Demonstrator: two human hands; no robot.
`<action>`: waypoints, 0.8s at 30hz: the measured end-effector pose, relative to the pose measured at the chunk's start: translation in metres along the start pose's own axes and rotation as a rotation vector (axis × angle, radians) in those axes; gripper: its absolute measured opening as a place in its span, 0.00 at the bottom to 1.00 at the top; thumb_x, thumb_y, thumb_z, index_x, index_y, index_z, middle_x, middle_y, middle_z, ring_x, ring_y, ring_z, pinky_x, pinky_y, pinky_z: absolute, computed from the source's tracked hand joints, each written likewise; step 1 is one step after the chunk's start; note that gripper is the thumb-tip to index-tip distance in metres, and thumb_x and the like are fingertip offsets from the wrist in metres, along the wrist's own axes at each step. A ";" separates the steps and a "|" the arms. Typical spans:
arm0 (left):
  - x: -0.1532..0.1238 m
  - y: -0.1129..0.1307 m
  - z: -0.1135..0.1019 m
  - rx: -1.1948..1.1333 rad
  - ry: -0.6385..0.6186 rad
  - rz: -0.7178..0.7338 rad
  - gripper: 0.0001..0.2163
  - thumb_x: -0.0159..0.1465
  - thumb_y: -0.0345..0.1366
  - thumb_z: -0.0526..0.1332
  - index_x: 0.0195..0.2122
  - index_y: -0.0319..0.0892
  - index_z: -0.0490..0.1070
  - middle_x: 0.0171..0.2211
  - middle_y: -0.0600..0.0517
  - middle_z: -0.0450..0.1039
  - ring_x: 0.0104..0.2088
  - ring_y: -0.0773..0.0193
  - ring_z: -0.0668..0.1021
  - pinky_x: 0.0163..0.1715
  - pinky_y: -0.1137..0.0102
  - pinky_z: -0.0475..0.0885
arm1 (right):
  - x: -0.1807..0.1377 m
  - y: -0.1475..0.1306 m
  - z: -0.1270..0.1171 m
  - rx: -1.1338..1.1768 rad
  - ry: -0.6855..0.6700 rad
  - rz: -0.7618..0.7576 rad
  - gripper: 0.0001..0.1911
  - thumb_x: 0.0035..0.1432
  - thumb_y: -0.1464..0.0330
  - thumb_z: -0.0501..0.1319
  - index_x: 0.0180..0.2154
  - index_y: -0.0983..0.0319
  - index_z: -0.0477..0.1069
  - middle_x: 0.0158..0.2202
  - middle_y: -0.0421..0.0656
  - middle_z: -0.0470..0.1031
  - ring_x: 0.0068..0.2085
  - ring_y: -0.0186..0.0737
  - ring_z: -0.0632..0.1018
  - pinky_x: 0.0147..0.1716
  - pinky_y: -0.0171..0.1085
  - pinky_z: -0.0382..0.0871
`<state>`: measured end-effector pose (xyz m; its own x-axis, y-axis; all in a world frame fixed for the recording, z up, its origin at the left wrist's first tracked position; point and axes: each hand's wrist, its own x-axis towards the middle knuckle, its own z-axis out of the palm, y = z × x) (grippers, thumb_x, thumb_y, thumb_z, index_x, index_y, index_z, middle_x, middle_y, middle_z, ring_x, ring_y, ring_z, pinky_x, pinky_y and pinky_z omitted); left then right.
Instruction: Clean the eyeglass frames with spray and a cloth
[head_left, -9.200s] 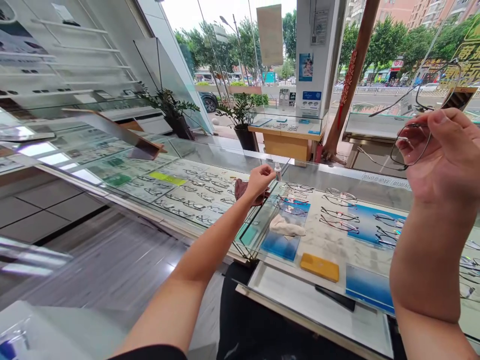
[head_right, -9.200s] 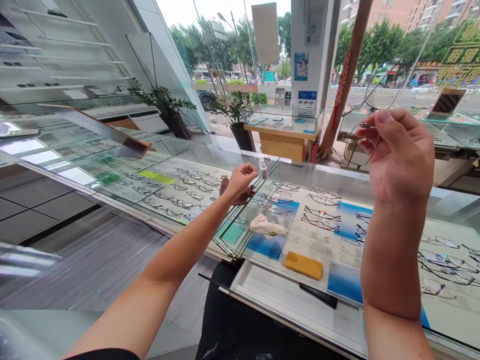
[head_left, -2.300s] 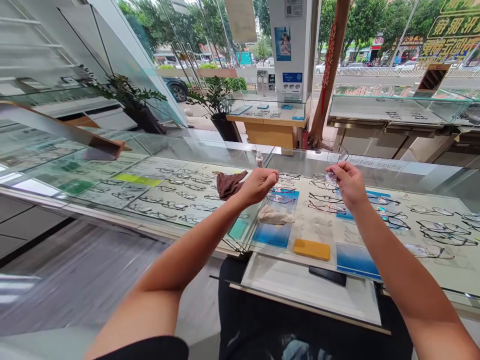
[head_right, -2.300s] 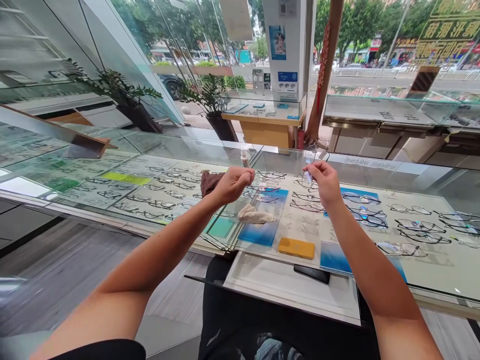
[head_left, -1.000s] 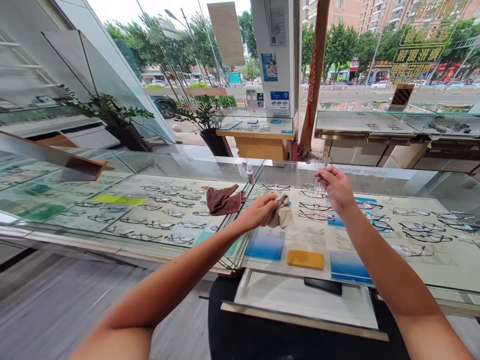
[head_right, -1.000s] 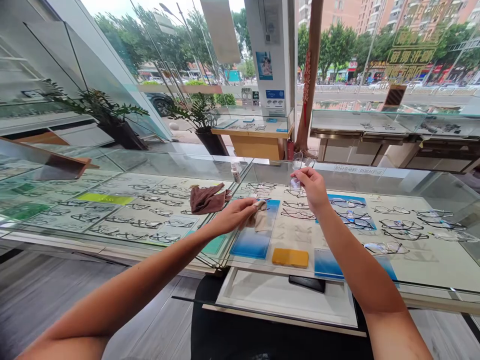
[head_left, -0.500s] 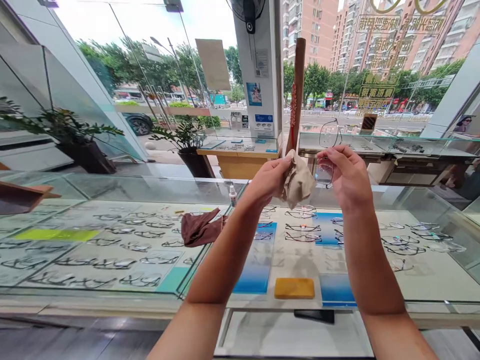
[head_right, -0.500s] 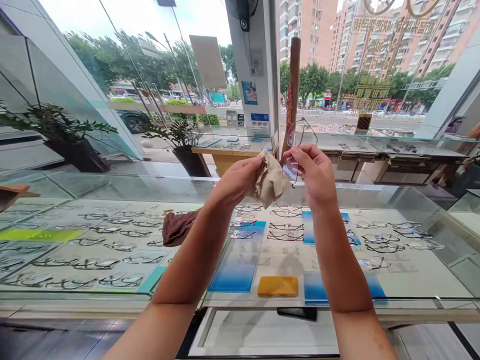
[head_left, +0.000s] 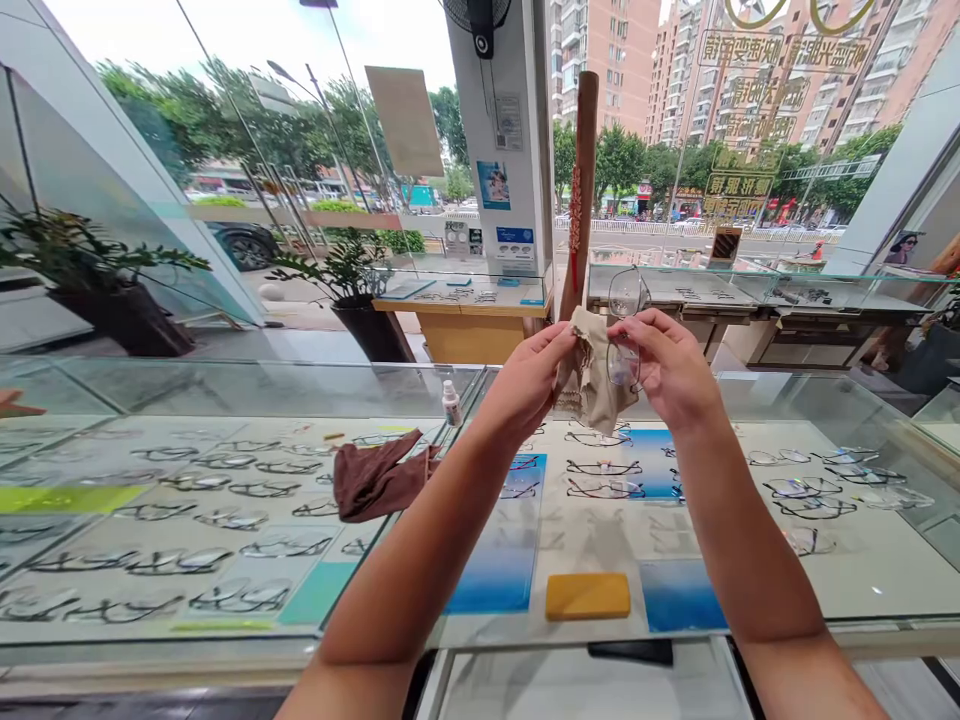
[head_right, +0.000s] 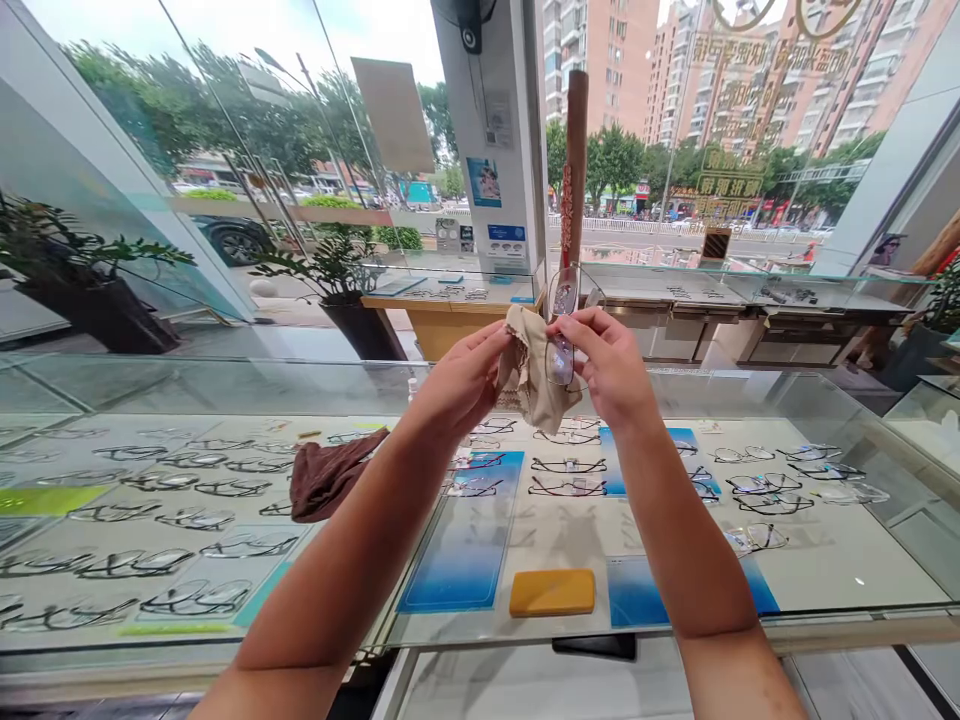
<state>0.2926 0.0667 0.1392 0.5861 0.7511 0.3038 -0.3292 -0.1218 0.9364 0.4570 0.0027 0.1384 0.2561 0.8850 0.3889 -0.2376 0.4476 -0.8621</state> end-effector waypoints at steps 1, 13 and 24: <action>0.000 0.001 0.000 -0.008 -0.002 0.006 0.12 0.66 0.44 0.67 0.44 0.42 0.78 0.38 0.51 0.82 0.42 0.62 0.83 0.42 0.70 0.77 | 0.000 0.001 0.000 0.007 0.004 -0.005 0.17 0.50 0.56 0.75 0.31 0.57 0.72 0.38 0.43 0.81 0.39 0.39 0.78 0.31 0.37 0.73; -0.009 0.019 0.002 -0.032 -0.136 -0.023 0.24 0.61 0.59 0.69 0.37 0.38 0.82 0.35 0.46 0.82 0.39 0.58 0.83 0.34 0.70 0.76 | -0.005 0.006 0.014 -0.124 0.187 -0.305 0.17 0.52 0.54 0.77 0.31 0.57 0.75 0.31 0.38 0.79 0.33 0.33 0.77 0.33 0.35 0.74; 0.000 -0.001 0.004 -0.077 -0.015 0.109 0.20 0.49 0.41 0.82 0.36 0.39 0.77 0.33 0.53 0.78 0.33 0.70 0.78 0.36 0.74 0.73 | -0.008 0.008 0.022 -0.092 0.093 -0.346 0.18 0.52 0.53 0.77 0.32 0.56 0.75 0.31 0.36 0.77 0.32 0.31 0.76 0.33 0.34 0.73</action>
<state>0.2960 0.0639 0.1391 0.5547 0.7261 0.4063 -0.4474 -0.1515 0.8814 0.4327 0.0024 0.1353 0.3920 0.6655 0.6352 -0.0375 0.7014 -0.7118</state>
